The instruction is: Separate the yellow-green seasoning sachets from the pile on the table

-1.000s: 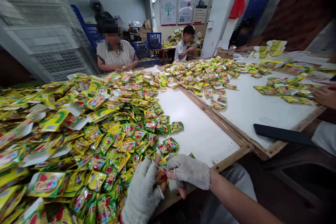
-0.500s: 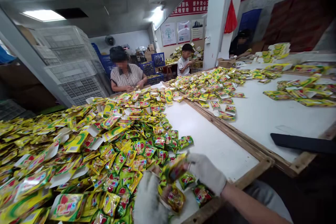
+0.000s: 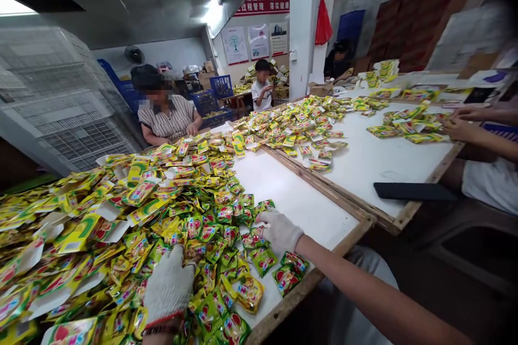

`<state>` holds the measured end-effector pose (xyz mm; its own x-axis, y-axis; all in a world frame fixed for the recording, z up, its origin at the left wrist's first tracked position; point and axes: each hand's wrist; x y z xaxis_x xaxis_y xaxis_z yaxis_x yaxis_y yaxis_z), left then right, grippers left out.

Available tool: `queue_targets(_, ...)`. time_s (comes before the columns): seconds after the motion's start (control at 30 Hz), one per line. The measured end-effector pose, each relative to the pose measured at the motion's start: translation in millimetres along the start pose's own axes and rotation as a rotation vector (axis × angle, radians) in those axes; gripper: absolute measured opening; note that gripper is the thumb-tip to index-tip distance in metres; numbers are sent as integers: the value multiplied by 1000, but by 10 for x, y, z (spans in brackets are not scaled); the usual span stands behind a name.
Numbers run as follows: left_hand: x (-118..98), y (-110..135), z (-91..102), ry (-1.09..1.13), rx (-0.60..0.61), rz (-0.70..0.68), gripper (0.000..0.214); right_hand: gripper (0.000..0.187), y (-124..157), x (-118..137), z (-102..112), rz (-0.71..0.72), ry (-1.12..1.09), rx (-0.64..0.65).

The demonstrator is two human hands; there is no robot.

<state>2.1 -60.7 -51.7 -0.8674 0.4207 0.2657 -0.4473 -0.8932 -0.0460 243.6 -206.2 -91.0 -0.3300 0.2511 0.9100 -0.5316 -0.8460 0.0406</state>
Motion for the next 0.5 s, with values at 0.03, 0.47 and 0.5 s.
queue_targets(0.03, 23, -2, -16, 24, 9, -6, 53, 43, -31, -20, -60, -1, 23, 23)
queue_targets(0.47, 57, 90, -28, 671, -27, 177, 45, 25, 59, -125, 238, 88, 176, 30)
queue_targets(0.5, 29, 140, -34, 779, -31, 194, 45, 25, 107, -103, 262, 48, 94, 14)
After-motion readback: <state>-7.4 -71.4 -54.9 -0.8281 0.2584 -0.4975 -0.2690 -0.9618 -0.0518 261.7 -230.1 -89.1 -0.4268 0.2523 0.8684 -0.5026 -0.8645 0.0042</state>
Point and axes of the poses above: each hand's wrist, its own y-axis away from the middle knuckle, its own z-axis out of the back of the hand, x = y × z, and after that the axes turned 15 degrees about -y, right-handed
